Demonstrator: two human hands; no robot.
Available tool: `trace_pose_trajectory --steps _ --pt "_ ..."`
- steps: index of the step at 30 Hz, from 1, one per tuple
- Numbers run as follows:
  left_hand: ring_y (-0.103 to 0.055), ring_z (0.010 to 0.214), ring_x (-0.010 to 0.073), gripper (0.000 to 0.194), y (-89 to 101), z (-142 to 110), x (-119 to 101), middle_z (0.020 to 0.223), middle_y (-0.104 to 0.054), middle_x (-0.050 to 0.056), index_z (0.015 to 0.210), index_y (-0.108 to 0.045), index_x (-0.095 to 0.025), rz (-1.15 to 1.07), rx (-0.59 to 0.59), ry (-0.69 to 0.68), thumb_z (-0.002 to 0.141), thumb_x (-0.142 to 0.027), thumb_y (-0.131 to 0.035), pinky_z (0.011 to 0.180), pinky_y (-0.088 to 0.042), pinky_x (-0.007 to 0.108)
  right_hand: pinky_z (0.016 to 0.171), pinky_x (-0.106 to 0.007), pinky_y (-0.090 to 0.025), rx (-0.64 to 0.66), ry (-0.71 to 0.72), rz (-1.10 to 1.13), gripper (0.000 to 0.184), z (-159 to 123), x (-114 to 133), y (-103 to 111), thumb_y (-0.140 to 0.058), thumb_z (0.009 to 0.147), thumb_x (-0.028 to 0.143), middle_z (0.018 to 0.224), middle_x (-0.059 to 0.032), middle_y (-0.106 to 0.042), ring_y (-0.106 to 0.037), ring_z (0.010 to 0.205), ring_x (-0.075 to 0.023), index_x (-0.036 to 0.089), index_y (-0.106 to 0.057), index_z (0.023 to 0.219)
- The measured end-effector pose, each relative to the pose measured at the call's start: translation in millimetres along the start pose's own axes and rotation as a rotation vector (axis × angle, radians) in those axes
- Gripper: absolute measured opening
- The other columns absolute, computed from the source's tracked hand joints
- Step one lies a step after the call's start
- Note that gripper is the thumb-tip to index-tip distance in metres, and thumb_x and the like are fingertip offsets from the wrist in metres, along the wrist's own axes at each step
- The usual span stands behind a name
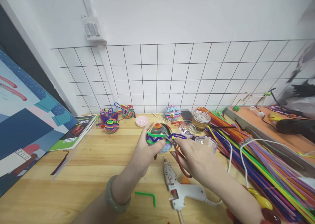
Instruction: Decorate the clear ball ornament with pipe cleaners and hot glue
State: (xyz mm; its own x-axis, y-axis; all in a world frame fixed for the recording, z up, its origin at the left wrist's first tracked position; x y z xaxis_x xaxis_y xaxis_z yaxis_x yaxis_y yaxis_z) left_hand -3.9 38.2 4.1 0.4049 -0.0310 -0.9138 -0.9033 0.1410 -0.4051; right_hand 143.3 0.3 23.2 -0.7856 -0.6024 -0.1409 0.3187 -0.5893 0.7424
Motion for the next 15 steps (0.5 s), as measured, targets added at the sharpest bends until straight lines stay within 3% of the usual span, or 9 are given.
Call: trace_pose_trajectory --steps 11,15 --pt "-0.061 0.105 0.0226 0.082 5.6 4.1 7.4 0.121 -0.063 0.011 0.136 -0.039 -0.021 -0.002 -0.044 0.022 0.065 -0.023 -0.079 0.093 -0.046 0.036 0.047 -0.026 -0.042 0.013 0.006 -0.021 0.021 -2.2 -3.7 -15.5 -0.037 0.096 0.02 0.063 -0.0071 -0.065 -0.063 0.052 -0.0188 0.009 -0.055 0.099" --pt "-0.062 0.104 0.0229 0.081 6.7 5.0 7.6 0.119 -0.064 0.011 0.136 -0.04 -0.021 -0.009 -0.063 0.021 0.065 -0.022 -0.079 0.092 -0.047 0.036 0.044 -0.025 -0.038 0.061 -0.057 0.066 0.02 -1.0 -5.6 -13.5 -0.037 0.096 0.023 0.061 -0.0049 -0.065 -0.061 0.049 -0.0178 0.013 -0.054 0.097"
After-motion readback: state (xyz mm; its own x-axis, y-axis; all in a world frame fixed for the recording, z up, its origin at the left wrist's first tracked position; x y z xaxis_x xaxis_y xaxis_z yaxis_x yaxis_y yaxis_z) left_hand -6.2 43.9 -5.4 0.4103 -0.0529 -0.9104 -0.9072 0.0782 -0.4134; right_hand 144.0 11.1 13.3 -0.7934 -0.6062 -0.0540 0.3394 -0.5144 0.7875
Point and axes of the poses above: each hand's wrist, its own z-axis towards the middle knuckle, its own y-axis out of the back of the hand, x = y × z, the point moved 4 cm from there along z, towards the middle knuckle
